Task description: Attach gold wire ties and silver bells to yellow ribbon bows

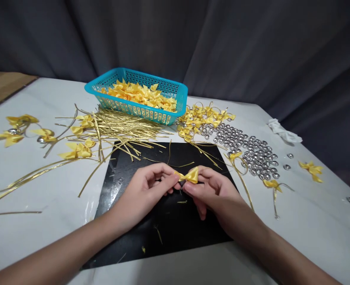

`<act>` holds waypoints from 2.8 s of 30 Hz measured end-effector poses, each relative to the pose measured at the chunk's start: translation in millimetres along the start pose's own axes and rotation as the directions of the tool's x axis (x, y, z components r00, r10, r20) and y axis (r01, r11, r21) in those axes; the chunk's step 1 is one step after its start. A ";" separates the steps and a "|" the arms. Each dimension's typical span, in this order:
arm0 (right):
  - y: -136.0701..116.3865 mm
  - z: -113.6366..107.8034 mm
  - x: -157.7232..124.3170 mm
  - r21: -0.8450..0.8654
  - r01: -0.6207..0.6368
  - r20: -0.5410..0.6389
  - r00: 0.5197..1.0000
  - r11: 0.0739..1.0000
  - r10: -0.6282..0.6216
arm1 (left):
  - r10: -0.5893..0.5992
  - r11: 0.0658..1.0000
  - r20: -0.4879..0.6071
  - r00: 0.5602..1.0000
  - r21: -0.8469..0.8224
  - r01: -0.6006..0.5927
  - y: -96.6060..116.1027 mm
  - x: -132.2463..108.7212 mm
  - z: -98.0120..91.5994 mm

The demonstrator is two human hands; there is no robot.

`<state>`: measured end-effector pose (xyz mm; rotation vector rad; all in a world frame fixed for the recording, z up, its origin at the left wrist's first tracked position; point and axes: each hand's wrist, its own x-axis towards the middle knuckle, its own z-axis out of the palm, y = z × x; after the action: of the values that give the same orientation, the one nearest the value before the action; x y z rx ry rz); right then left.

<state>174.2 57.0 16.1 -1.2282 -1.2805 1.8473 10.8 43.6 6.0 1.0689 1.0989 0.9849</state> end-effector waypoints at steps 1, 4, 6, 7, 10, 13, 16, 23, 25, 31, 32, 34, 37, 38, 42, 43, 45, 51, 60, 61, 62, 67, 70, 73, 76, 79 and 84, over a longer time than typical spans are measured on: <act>-0.4 0.2 0.2 -0.005 0.007 -0.004 1.000 1.000 -0.007 | 0.002 1.000 0.008 1.000 0.019 -0.002 0.0 -0.4 0.3; -0.2 0.0 0.9 -0.042 0.034 0.012 0.999 0.999 -0.034 | 0.014 0.993 0.048 0.999 0.113 -0.019 -0.3 -3.1 2.0; 1.0 -0.9 1.5 -0.078 0.036 0.035 0.999 0.996 -0.034 | 0.030 0.978 0.072 0.997 0.206 -0.044 -1.1 -5.4 3.4; 1.8 -1.5 1.7 -0.102 0.033 0.046 0.999 0.994 -0.029 | 0.034 0.967 0.077 0.996 0.251 -0.052 -1.7 -6.1 3.8; 3.1 -3.0 2.1 -0.180 0.028 0.074 0.997 0.983 -0.015 | 0.031 0.951 0.092 0.995 0.305 -0.058 -4.2 -6.2 3.6; 1.9 -3.9 1.7 -0.204 0.050 0.081 0.996 0.978 -0.034 | 0.049 0.962 0.126 0.991 0.262 -0.081 -6.1 -4.6 2.2; -0.1 -4.4 0.9 -0.205 0.080 0.069 0.995 0.976 -0.067 | 0.049 0.961 0.145 0.988 0.261 -0.086 -6.6 -3.9 1.4; -2.2 -8.1 0.1 -0.181 -0.009 0.184 0.982 0.983 0.043 | 0.073 0.968 0.146 0.987 0.228 -0.105 -4.1 -3.9 2.1; -3.2 -8.6 0.2 -0.157 -0.001 0.152 0.988 0.988 0.026 | 0.066 0.961 0.146 0.987 0.256 -0.102 -3.9 -3.8 2.6; -2.6 -6.3 -0.5 -0.264 0.145 -0.035 0.986 0.954 -0.160 | 0.046 0.983 -0.034 0.998 0.180 -0.039 -6.4 -3.7 3.7; -1.5 -6.1 -0.9 -0.329 0.203 -0.080 0.967 0.922 -0.241 | 0.048 0.986 -0.095 0.994 0.163 -0.032 -6.3 -3.5 3.7; 1.3 -6.4 -1.9 -0.509 0.367 -0.091 0.877 0.779 -0.472 | 0.035 0.989 -0.117 0.992 0.147 -0.017 -5.0 -3.4 3.5; 6.1 -8.3 -3.4 -0.678 0.551 0.109 0.729 0.487 -0.675 | -0.009 0.997 0.057 0.998 0.083 0.004 -2.4 -3.3 3.5; 7.5 -8.8 -3.6 -0.690 0.574 0.168 0.719 0.441 -0.674 | -0.014 0.999 0.097 0.995 0.044 0.010 -1.9 -3.2 3.5; 10.2 -8.4 -1.9 -0.671 0.582 0.209 0.743 0.460 -0.636 | -0.050 0.995 0.090 0.995 -0.079 0.057 -2.4 -1.0 2.3; 9.9 -7.6 -1.4 -0.657 0.583 0.202 0.747 0.478 -0.633 | -0.059 0.993 0.082 0.995 -0.093 0.067 -2.9 -0.1 1.6; 8.4 -5.9 -0.8 -0.609 0.575 0.183 0.771 0.546 -0.610 | -0.072 0.991 0.073 0.995 -0.105 0.080 -3.7 1.7 0.1; -0.3 -6.9 -0.7 -0.335 0.283 -0.125 0.932 0.899 -0.340 | -0.082 0.988 0.062 0.995 -0.129 0.089 -4.0 3.3 -3.0; -9.1 -10.6 3.3 -0.271 -0.097 0.007 0.995 0.958 0.102 | -0.024 0.999 0.031 0.999 -0.044 0.025 -5.5 1.9 -2.0; -11.4 -12.6 3.3 -0.293 -0.119 0.026 0.991 0.949 0.132 | -0.014 1.000 0.019 1.000 -0.022 0.015 -6.0 1.5 -1.6; -14.2 -15.3 3.1 -0.326 -0.116 0.034 0.990 0.938 0.135 | -0.005 1.000 0.006 1.000 0.007 0.005 -6.4 1.0 -1.2; -28.8 -31.6 -2.7 -0.509 0.100 0.041 0.995 0.855 -0.092 | -0.013 0.990 0.023 1.000 0.144 0.009 -7.6 -0.2 2.1; -29.3 -34.4 -5.5 -0.633 0.232 0.043 0.963 0.738 -0.265 | -0.022 0.979 0.073 0.997 0.203 0.007 -8.2 0.2 3.7; -24.0 -33.9 -3.3 -0.708 0.310 0.081 0.928 0.634 -0.364 | 0.002 0.950 0.092 0.996 0.309 -0.031 -9.3 -0.3 4.4; -20.1 -36.1 1.5 -0.755 0.374 0.120 0.886 0.538 -0.448 | 0.048 0.923 0.120 0.992 0.375 -0.090 -9.5 -1.7 4.0; -20.5 -40.5 3.0 -0.767 0.430 0.154 0.844 0.476 -0.513 | 0.062 0.910 0.172 0.983 0.395 -0.127 -8.5 -3.0 2.9; -23.9 -39.0 -3.9 -0.731 0.473 0.200 0.838 0.493 -0.508 | 0.156 0.833 0.261 0.953 0.484 -0.269 -9.2 -5.5 2.2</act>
<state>210.2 78.4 35.0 -1.0669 -2.2340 0.8296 12.7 36.0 -1.6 1.7287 1.1077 0.7343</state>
